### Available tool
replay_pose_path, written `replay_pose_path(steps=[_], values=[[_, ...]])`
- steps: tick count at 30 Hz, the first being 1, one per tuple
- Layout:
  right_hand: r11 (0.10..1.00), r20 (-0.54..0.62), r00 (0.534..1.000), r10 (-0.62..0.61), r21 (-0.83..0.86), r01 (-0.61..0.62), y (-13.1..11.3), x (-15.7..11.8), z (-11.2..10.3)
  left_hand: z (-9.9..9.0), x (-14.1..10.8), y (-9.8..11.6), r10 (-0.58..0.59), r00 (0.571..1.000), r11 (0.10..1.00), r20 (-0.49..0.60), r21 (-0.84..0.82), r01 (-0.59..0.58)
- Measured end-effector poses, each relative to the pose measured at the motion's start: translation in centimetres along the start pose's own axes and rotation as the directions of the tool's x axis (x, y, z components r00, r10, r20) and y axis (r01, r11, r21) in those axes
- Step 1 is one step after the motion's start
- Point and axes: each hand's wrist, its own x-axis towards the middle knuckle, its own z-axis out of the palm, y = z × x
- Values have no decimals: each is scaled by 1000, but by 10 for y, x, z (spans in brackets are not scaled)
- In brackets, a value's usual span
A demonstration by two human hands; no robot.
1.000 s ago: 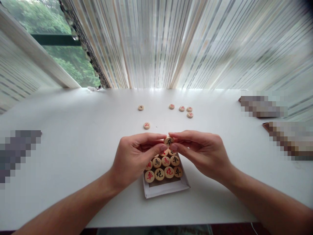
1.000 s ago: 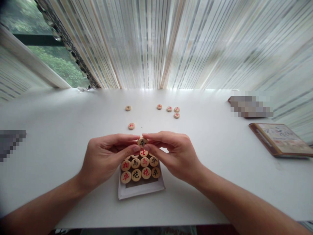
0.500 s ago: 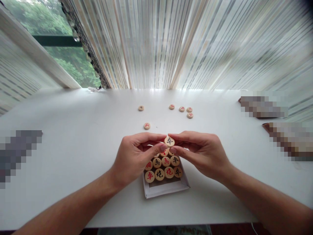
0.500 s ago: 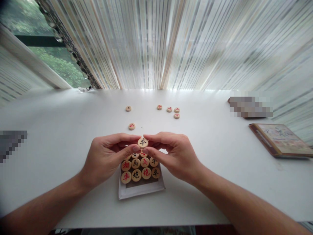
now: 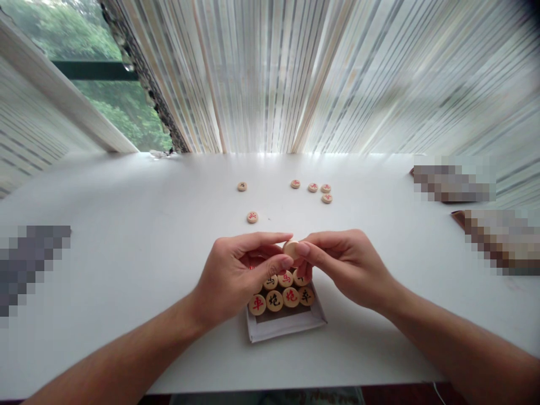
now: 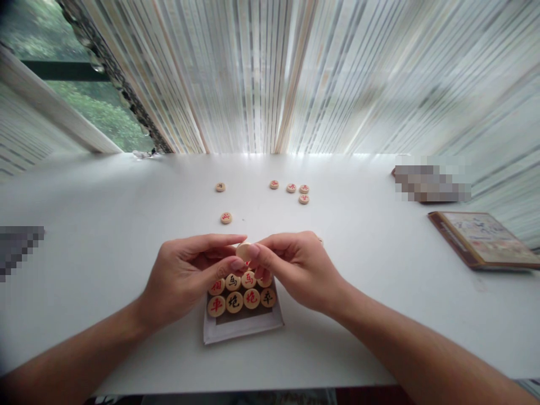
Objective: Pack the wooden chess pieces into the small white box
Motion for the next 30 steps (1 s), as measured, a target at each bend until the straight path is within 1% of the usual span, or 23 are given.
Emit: replay_pose_path(steps=[3, 6, 11, 16, 19, 22, 25, 28, 30], values=[[994, 70, 997, 44, 101, -51, -1, 0, 0, 1, -1, 1, -24, 999, 999, 42, -37, 26], [986, 105, 993, 62, 147, -77, -2, 0, 0, 1, -1, 2, -33, 998, 998, 55, -43, 35], [977, 110, 992, 66, 193, -87, -2, -1, -1, 0, -1, 2, -44, 998, 997, 51, -65, 47], [962, 114, 991, 70, 254, -98, -2, 0, -1, -1, 0, 2, -64, 996, 995, 69, -73, 69], [950, 114, 989, 92, 287, -122, -1, 0, -1, -1, 0, 2, -54, 996, 996, 78, -72, 60], [934, 104, 988, 111, 330, -139, 0, 0, 1, -1, 0, 1, -21, 997, 998, 81, -56, 25], [926, 97, 990, 102, 354, -130, 1, 0, 3, -1, 0, -1, 25, 996, 1000, 90, 6, -26], [934, 93, 989, 115, 328, -140, 3, 0, 5, -2, -1, -2, 116, 987, 982, 111, 136, -131], [943, 80, 986, 149, 287, -166, 4, 0, 5, -2, -2, -2, 205, 969, 942, 136, 243, -234]])
